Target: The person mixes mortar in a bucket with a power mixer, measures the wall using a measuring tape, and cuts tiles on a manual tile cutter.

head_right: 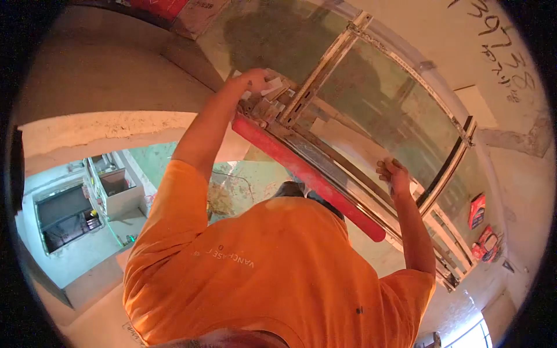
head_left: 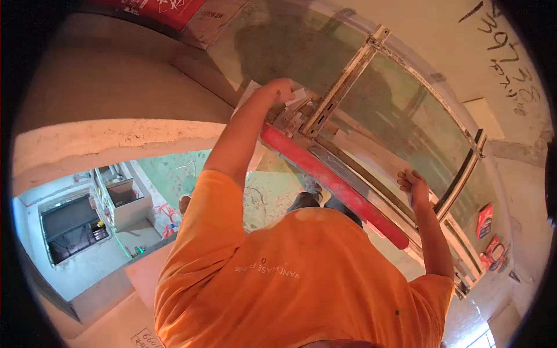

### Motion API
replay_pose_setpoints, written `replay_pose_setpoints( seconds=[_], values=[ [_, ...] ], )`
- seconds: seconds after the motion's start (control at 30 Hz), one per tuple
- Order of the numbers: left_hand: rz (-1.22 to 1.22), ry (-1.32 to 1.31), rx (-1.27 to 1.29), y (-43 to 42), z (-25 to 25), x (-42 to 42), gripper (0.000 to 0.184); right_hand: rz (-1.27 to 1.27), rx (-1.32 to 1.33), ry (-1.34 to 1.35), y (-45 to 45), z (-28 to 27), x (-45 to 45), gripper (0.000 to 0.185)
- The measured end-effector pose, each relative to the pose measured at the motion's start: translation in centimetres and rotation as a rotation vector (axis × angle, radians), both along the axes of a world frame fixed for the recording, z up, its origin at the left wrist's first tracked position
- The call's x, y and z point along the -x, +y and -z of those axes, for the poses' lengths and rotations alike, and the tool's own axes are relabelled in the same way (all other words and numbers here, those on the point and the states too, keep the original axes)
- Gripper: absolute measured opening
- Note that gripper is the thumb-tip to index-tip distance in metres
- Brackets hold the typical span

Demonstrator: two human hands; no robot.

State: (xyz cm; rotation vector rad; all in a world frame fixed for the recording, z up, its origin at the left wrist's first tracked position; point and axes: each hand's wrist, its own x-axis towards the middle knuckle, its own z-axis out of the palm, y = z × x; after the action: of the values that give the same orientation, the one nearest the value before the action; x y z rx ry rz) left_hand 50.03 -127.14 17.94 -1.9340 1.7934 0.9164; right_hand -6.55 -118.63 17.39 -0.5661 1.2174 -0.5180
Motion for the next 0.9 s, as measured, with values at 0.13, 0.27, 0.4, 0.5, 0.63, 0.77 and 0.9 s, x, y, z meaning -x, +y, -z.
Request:
replay_pose_setpoints(
  seconds=[0.13,0.27,0.4,0.5,0.63,0.77,0.9],
  values=[
    [-0.012,0.024,0.066,-0.5,2.5,1.4,0.047,0.012,-0.090,-0.004,2.3,3.7,2.1,0.018],
    [0.052,-0.159,-0.052,-0.8,4.1,1.2,0.053,-0.154,-0.179,0.197,2.4,4.4,2.6,0.019],
    [0.048,-0.253,-0.111,-0.9,5.5,0.9,0.062,-0.338,-0.112,0.415,1.8,5.4,2.9,0.022],
    [0.199,-0.086,0.076,0.7,-0.8,5.5,0.060,-0.517,0.017,0.563,1.6,6.0,4.1,0.026],
    [0.190,-0.150,0.080,0.2,1.8,6.3,0.054,-0.801,0.296,0.751,0.9,4.8,4.5,0.032],
    [0.125,-0.241,0.033,-0.1,4.1,5.8,0.043,-0.778,0.503,0.758,2.2,4.0,4.8,0.034],
    [0.153,-0.217,0.077,-1.0,1.8,6.0,0.033,-0.672,0.615,0.701,0.7,2.3,3.5,0.029]
  ],
)
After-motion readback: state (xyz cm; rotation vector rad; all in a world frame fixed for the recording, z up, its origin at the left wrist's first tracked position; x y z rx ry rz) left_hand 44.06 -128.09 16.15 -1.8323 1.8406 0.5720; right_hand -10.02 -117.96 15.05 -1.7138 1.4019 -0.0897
